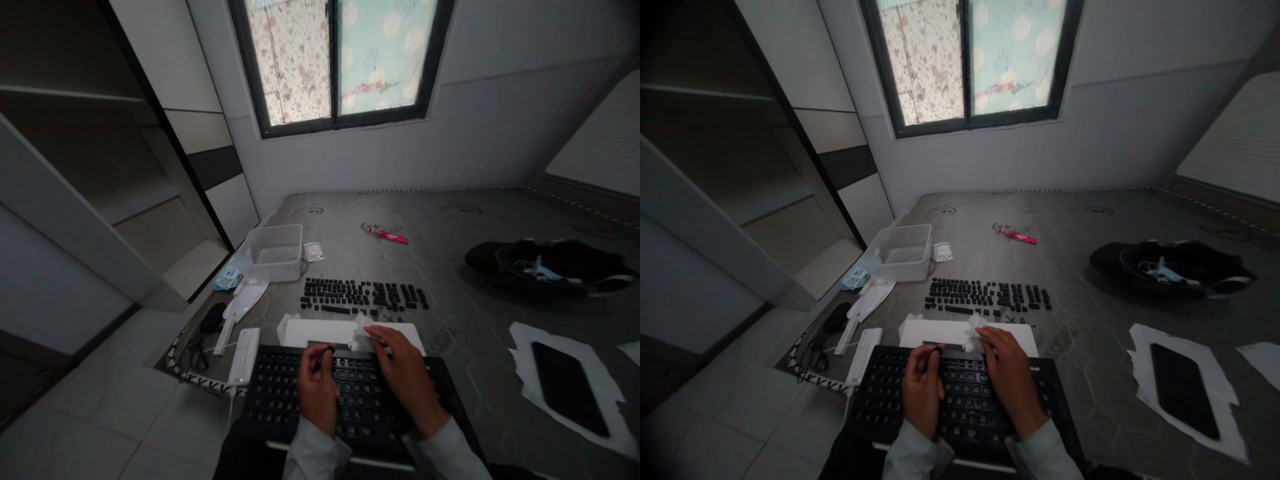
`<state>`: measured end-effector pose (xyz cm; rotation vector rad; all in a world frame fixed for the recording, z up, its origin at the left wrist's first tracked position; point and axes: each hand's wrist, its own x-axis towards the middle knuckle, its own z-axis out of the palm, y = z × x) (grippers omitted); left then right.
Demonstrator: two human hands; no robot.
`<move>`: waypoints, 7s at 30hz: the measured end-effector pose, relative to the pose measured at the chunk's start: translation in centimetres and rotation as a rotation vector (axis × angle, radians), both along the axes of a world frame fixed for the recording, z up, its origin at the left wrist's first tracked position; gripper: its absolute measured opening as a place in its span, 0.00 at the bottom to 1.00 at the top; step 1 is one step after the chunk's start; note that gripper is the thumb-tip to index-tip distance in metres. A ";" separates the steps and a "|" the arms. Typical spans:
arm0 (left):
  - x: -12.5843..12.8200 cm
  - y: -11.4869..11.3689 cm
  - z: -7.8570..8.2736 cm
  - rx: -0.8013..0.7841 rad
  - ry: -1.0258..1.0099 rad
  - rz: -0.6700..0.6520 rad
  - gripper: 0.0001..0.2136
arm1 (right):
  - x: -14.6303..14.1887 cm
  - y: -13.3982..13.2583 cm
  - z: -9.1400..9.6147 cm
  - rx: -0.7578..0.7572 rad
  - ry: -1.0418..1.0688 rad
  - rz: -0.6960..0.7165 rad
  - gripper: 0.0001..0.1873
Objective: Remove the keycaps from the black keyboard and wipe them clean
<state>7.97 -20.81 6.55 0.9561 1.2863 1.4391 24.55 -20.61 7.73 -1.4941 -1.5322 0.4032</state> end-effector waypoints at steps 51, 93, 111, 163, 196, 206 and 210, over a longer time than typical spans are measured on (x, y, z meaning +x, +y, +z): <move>0.3 -0.8 -0.1 0.095 0.346 -0.238 0.14 | -0.6 -1.0 4.1 -0.263 0.239 0.327 0.04; 2.9 -3.4 -0.8 0.545 1.167 -0.707 0.10 | 11.3 -4.8 0.1 -0.475 0.181 -0.038 0.13; 3.0 -3.3 -0.8 0.544 1.169 -0.705 0.10 | 11.9 -4.5 -1.5 -0.434 -0.051 -0.036 0.11; 3.1 -3.1 -1.2 0.526 1.191 -0.714 0.11 | 12.8 -3.6 -2.5 -0.439 -0.095 0.104 0.06; 2.9 -3.2 -0.9 0.552 1.172 -0.708 0.10 | 12.7 -3.9 0.2 -0.349 -0.192 -0.008 0.06; 3.0 -3.2 -1.0 0.552 1.164 -0.709 0.10 | 11.9 -3.8 -0.6 -0.474 -0.124 0.008 0.11; 3.0 -3.2 -1.0 0.549 1.167 -0.714 0.10 | 11.8 -3.8 -1.3 -0.500 -0.158 -0.022 0.11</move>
